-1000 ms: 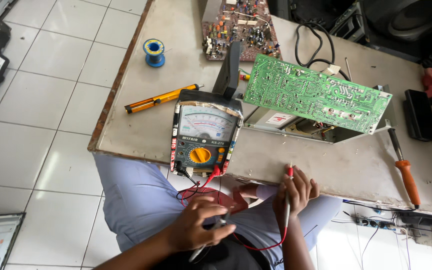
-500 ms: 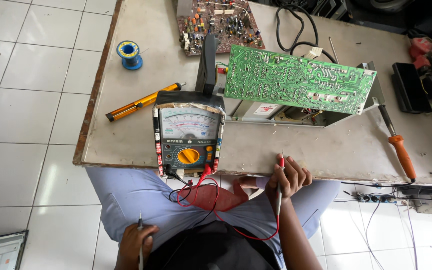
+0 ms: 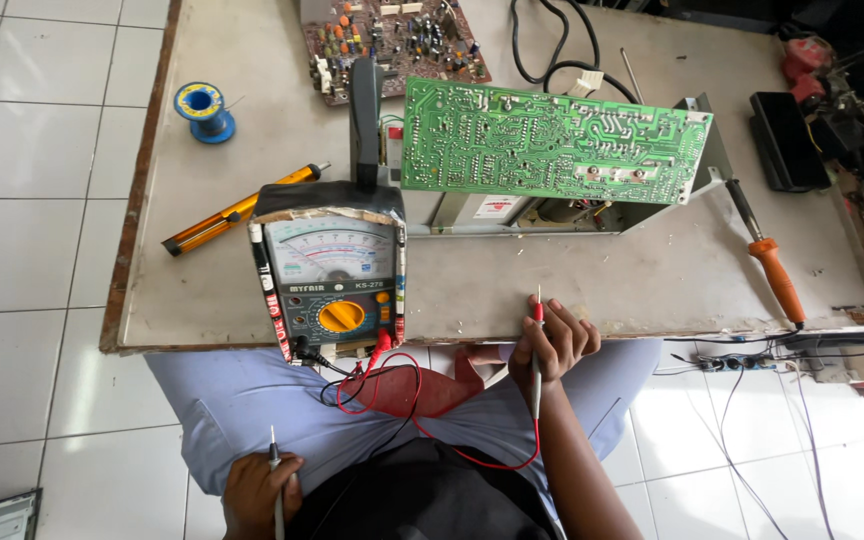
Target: The person tests a circuit board with a multimeter and uses a soldering iron on it.
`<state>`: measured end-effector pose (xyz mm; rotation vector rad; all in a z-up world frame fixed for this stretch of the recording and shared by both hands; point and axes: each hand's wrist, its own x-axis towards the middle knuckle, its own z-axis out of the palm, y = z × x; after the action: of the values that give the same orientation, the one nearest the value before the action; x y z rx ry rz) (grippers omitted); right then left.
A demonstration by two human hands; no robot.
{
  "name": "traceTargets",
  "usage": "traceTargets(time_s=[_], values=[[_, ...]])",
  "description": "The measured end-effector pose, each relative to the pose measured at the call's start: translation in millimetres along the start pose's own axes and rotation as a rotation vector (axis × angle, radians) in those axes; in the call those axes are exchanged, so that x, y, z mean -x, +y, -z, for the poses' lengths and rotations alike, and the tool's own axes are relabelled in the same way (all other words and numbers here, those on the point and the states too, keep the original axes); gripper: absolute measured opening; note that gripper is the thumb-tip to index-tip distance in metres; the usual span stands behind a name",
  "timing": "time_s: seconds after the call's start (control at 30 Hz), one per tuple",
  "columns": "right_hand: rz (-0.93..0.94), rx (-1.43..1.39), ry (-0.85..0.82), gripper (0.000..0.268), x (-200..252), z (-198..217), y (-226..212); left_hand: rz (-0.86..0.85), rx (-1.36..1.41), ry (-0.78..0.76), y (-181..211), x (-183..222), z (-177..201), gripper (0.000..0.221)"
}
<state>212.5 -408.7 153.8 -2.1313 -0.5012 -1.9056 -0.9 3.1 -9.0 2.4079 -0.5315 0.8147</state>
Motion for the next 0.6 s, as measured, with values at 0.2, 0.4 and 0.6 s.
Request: traceTargets(time_s=[0.2,0.4,0.6], values=[[0.0,0.005,0.018,0.018,-3.2,-1.6,-0.8,0.045,-0.008,-0.001,-10.9,20.1,-13.1,0.022],[-0.014,0.01,-0.027,0.017,-4.1,2.7,-1.8,0.039,0.017,0.047,2.4,-4.1,-1.5,0.025],[-0.017,0.012,-0.046,0.018,0.0,4.5,0.8,0.086,-0.012,0.003,-2.8,7.0,-5.0,0.022]])
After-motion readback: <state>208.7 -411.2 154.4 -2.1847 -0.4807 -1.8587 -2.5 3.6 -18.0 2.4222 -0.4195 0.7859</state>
